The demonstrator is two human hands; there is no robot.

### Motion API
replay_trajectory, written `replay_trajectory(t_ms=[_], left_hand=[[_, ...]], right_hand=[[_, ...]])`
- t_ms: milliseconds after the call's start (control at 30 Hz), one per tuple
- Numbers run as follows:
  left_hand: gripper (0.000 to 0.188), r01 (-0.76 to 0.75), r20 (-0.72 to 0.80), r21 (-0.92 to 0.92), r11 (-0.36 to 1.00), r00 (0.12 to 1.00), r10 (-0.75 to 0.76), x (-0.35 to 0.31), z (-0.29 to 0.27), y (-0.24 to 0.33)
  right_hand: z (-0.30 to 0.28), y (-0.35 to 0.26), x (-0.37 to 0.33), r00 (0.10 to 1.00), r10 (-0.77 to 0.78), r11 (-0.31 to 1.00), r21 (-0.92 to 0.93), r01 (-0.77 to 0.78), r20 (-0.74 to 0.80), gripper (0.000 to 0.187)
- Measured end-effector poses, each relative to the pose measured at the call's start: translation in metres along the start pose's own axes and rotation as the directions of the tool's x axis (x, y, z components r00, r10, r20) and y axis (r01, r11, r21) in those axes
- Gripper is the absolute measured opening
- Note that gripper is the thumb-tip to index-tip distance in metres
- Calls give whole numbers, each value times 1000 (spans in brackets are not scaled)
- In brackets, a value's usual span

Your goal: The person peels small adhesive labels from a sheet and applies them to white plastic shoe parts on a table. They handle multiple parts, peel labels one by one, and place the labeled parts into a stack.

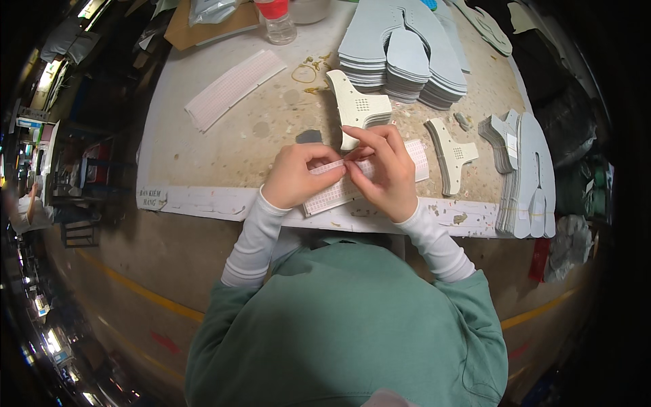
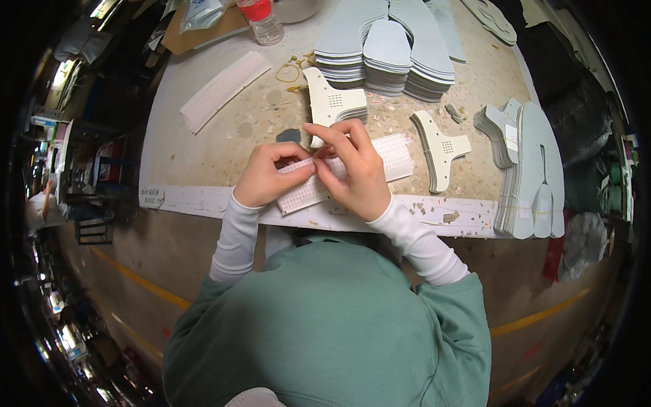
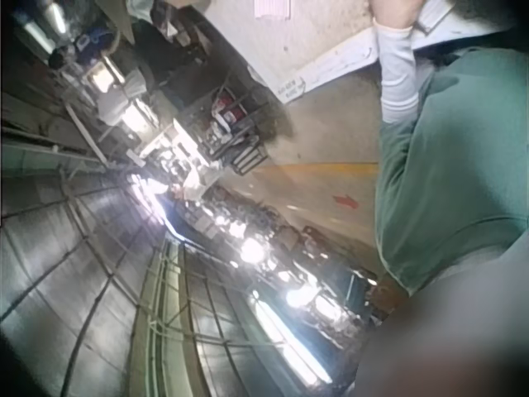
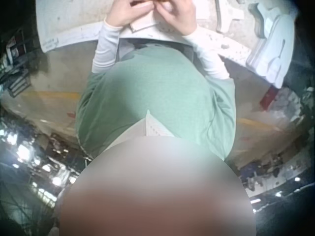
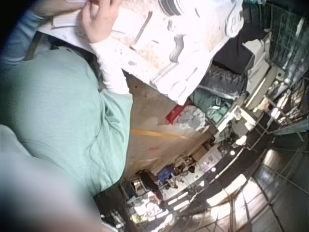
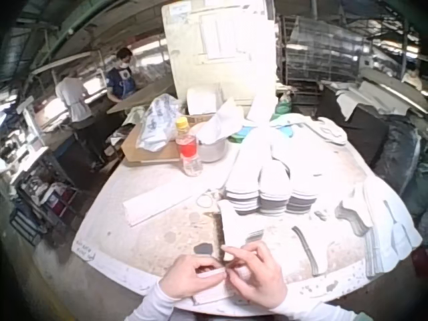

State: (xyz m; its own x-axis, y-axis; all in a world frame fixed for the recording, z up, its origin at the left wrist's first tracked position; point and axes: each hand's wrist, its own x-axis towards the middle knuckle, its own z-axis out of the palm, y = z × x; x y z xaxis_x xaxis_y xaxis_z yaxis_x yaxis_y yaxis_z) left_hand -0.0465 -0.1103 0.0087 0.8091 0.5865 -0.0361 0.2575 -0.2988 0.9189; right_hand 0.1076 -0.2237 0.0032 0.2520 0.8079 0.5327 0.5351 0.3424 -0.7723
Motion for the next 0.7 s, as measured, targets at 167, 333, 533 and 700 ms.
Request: replay_trajectory(t_ms=[167,333,533,700], left_hand=[[17,-8,12,-72,997,1000,9,-1,-1,2],[17,-13,22,-53,999,1000,14,-3,-3,5],[21,15,66,-78,997,998,-10,-3,-7,5],[16,22,80,-95,995,997,-15,-3,-7,6]], right_hand=[[3,-2,-1,992,107,987,128,-97,-74,56],[2,-3,1,982,167,963,229,-144,-84,54],[-4,-4,4,997,83,976,203,-83,8,57],[-6,-4,6,999,24,988,151,-29,35,59]])
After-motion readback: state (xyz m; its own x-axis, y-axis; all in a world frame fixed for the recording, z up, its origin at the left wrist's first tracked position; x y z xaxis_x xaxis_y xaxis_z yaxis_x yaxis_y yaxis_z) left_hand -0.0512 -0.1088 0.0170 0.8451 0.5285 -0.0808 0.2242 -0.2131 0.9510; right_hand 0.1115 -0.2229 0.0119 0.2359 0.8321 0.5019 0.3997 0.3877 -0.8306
